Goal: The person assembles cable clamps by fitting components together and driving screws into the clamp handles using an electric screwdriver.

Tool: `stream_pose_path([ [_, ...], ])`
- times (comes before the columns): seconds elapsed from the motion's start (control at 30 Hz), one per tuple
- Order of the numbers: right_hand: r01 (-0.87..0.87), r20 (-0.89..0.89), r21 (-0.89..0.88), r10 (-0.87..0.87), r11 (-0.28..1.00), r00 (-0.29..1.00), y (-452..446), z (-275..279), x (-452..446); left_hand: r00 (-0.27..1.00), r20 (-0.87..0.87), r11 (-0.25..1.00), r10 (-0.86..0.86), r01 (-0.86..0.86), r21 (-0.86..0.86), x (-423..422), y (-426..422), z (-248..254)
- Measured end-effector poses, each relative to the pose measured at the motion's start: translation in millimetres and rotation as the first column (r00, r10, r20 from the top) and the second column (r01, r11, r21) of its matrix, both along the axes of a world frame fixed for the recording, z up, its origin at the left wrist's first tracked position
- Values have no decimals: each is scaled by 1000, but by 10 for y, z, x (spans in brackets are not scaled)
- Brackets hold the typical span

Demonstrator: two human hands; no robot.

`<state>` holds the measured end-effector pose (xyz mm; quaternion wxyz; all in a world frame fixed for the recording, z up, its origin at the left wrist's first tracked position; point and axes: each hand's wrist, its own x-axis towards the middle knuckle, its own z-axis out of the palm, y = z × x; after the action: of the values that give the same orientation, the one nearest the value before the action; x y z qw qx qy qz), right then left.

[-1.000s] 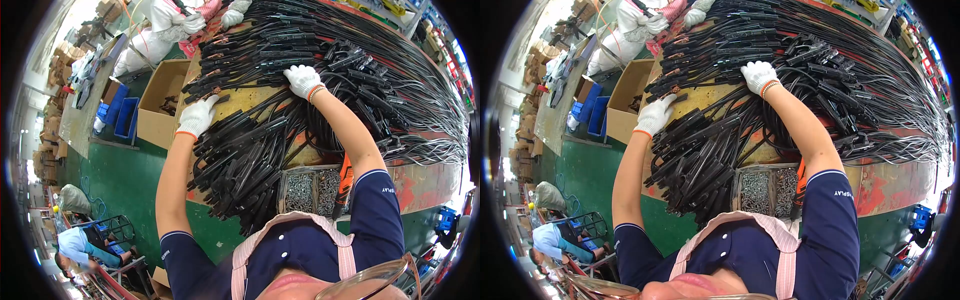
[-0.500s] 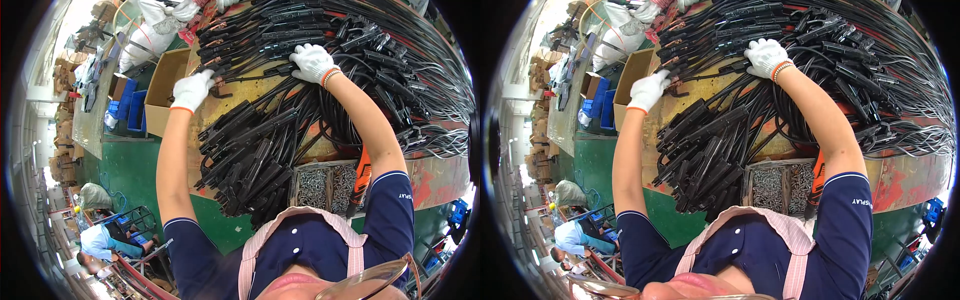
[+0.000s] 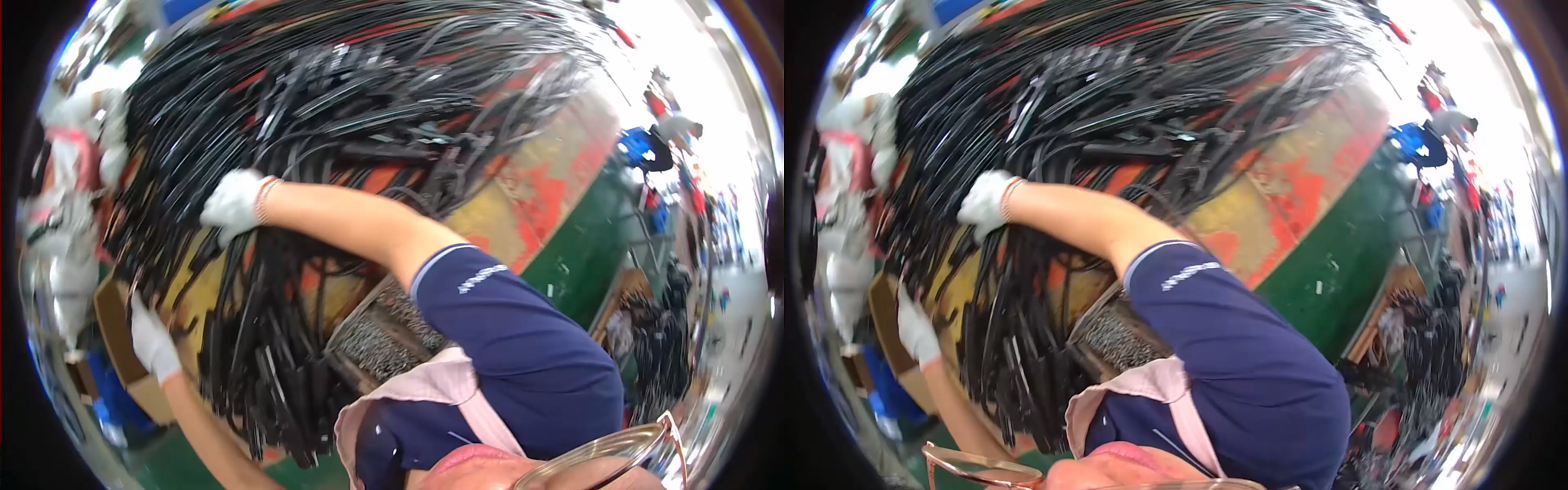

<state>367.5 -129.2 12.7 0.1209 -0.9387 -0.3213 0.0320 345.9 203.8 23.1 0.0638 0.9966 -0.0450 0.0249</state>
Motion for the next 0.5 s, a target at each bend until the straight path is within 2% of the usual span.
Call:
stream_pose_path([
  [0.03,44,-58,0,-44,999,997,17,-40,11,988,126,995,-87,81,59,-74,161,-153],
  [0.07,43,-57,-17,-44,999,997,24,-56,13,989,93,990,-114,121,-67,-147,236,-215],
  [0.1,67,-54,-26,-69,997,996,47,-83,10,943,193,956,-273,288,-58,-253,278,-259],
  [0.17,88,-45,-6,-88,996,995,55,-103,-13,874,89,869,-477,454,197,-353,463,-309],
  [0.23,93,-59,-28,-95,995,994,74,-104,-14,865,23,839,-501,480,257,-423,416,-252],
  [0.33,105,-94,3,-104,994,990,65,-51,-31,889,66,851,-453,409,329,-435,258,-244],
  [0.43,99,-98,-21,-100,995,990,61,-59,-24,924,146,910,-353,303,281,-403,317,-440],
  [0.5,80,-74,-33,-82,996,994,50,-28,-57,906,155,891,-393,333,309,-398,255,-413],
])
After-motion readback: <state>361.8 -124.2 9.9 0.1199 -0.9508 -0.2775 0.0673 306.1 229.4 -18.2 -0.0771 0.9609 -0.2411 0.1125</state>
